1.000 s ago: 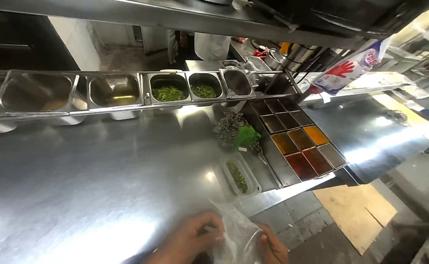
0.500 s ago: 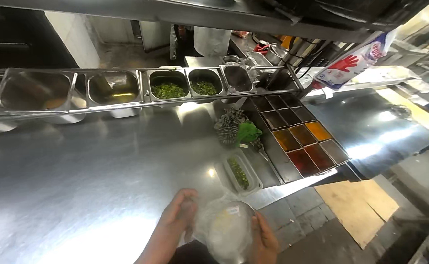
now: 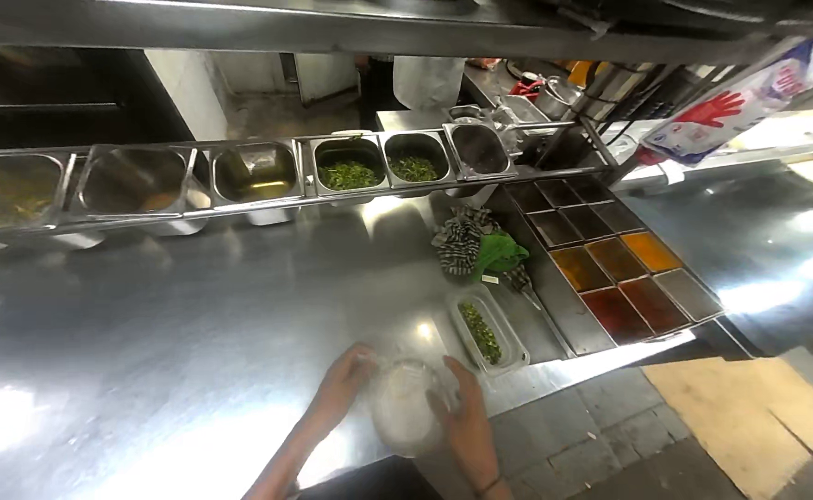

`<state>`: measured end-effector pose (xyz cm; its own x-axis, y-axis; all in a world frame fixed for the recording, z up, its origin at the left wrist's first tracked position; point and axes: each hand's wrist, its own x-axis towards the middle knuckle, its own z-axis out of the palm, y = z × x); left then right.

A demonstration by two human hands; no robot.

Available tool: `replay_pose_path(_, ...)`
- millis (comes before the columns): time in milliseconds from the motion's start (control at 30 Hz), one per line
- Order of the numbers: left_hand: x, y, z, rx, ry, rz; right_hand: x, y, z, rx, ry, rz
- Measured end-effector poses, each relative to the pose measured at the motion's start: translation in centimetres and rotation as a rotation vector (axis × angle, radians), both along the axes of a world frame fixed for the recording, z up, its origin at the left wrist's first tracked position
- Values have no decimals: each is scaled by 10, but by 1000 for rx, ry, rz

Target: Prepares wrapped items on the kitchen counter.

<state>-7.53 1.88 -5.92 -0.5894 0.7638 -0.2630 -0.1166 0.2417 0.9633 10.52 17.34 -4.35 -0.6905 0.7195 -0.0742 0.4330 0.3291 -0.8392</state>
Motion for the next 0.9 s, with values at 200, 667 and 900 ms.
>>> replay_pose_path(200,-10,15,-14,156,-95,178,-83,62,17,-67,-308,629)
replay_pose_path(667,-13,-7,-23,-27,517,481,-58,73,-29,341,307,425)
replay_pose_path(900,2,-51,-37,17,908,300,-19,61,-26,687,316,640)
